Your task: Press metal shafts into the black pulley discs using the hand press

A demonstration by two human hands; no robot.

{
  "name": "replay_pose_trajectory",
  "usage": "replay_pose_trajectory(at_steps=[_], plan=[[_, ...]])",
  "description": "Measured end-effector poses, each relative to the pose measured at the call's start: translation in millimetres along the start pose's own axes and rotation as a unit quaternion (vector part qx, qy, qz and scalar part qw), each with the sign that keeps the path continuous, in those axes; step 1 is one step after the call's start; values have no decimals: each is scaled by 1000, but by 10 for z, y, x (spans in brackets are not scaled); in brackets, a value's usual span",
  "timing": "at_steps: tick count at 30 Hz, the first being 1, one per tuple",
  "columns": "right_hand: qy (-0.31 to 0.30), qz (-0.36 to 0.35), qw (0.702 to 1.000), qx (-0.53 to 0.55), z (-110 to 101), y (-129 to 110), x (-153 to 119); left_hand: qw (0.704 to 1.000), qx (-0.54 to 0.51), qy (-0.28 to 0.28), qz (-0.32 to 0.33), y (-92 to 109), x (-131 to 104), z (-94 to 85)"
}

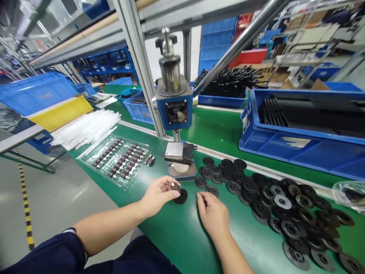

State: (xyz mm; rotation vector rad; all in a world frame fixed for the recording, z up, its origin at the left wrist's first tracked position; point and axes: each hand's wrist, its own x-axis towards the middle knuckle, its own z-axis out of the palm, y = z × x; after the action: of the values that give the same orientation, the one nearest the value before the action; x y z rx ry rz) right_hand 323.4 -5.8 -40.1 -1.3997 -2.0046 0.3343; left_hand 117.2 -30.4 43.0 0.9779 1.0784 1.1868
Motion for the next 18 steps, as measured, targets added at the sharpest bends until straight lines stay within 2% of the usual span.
replay_pose_trajectory(at_steps=[3,6,8,10,12,15,18], plan=[[4,5,1000,9,-13,13,3,988,88,2,127,535,-23,-88],[2,9,1000,18,-33,8,13,937,210,15,277,1003,101,-157],[4,10,1000,24,-42,6,11,918,252,22,304,1194,265,-183],[8,13,999,40,-47,4,0,928,251,12,275,1271,454,-192],[23,20,998,62,-66,-14,-9,942,234,-6,241,1264,617,-192],[93,18,992,81,-160,-144,56,943,233,-9,236,1207,745,-191],[169,-46,982,69,-337,-444,303,933,261,-10,247,1199,748,-202]])
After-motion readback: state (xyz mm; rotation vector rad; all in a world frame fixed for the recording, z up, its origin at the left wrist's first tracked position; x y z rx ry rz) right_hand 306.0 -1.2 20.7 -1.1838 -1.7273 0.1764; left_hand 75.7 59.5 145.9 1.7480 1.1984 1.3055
